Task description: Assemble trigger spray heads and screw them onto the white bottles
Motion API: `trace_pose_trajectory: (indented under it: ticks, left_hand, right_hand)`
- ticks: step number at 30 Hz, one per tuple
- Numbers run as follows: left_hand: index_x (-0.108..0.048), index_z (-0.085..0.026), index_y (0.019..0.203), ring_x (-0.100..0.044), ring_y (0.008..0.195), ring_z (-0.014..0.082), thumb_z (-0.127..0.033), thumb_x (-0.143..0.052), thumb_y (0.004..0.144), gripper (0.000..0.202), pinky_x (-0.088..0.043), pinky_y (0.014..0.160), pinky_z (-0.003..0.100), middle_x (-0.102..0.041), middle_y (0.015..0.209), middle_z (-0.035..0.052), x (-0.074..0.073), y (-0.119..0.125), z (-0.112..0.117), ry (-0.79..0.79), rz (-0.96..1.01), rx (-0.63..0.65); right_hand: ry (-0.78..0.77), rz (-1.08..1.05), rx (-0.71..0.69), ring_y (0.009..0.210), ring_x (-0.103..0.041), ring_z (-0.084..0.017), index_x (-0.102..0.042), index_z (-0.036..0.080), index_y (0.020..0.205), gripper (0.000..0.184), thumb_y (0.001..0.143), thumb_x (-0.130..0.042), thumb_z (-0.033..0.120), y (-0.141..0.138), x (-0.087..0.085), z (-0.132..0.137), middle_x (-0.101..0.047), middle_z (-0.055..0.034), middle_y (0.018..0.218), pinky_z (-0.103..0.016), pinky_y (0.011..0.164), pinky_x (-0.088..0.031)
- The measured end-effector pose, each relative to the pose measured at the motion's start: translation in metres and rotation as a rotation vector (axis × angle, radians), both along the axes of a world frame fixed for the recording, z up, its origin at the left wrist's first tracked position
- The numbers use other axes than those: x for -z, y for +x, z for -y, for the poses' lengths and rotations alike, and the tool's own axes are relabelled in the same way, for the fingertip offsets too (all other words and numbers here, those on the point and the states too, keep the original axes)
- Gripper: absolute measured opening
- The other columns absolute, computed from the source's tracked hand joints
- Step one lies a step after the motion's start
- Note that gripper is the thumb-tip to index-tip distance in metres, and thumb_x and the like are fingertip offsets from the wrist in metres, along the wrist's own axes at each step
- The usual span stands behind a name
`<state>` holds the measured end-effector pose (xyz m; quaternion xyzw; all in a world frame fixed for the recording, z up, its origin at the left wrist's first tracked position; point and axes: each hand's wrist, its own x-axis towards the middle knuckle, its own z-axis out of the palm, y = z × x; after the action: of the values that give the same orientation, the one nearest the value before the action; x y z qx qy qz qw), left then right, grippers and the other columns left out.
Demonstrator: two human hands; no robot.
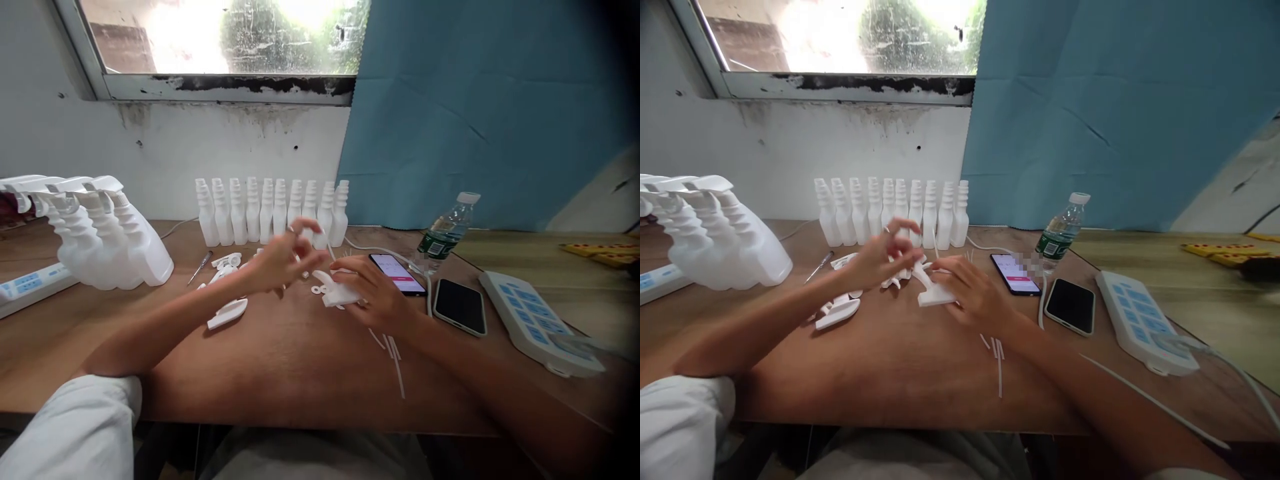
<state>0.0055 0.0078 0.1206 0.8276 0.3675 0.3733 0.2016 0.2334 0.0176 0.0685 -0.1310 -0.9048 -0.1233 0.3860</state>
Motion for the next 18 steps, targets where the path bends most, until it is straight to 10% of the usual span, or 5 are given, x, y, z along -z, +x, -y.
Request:
trace_pose_trajectory:
  ticks: [7,12,18]
  left_hand:
    - [-0.044,-0.011,0.114,-0.054,0.084,0.0124,-0.021,-0.047,0.096,0.020,-0.045,0.074,0.029,-0.058,0.098,0.0076,-0.056,-0.097,-0.086,0.684,0.204,-0.771]
    - [-0.042,-0.009,0.111,-0.050,0.099,0.0151,-0.014,-0.061,0.085,0.032,-0.042,0.095,0.035,-0.053,0.115,0.0104,-0.032,-0.170,-0.131,0.529,0.225,-1.100]
    - [-0.040,-0.010,0.114,-0.051,0.118,0.0277,-0.015,-0.073,0.070,0.056,-0.043,0.098,0.038,-0.048,0.126,0.0188,0.019,-0.203,-0.160,0.176,0.219,-1.114]
  right_hand:
    - [-0.280,-0.286,-0.027,0.101,-0.061,-0.024,-0.057,0.023,0.107,0.028,0.081,-0.063,0.014,0.005,-0.005,0.006,-0.061,-0.0093,0.111,-0.040,0.087,-0.050]
    - [-0.903,-0.773,-0.076,0.087,-0.068,-0.022,-0.057,0.024,0.112,0.033,0.081,-0.068,0.029,0.009,-0.005,0.001,-0.066,-0.0076,0.110,-0.036,0.076,-0.055]
    - [-1.097,-0.971,-0.167,0.077,-0.068,-0.018,-0.063,0.021,0.096,0.025,0.073,-0.071,0.027,0.016,-0.004,-0.018,-0.067,-0.0049,0.100,-0.029,0.066,-0.055]
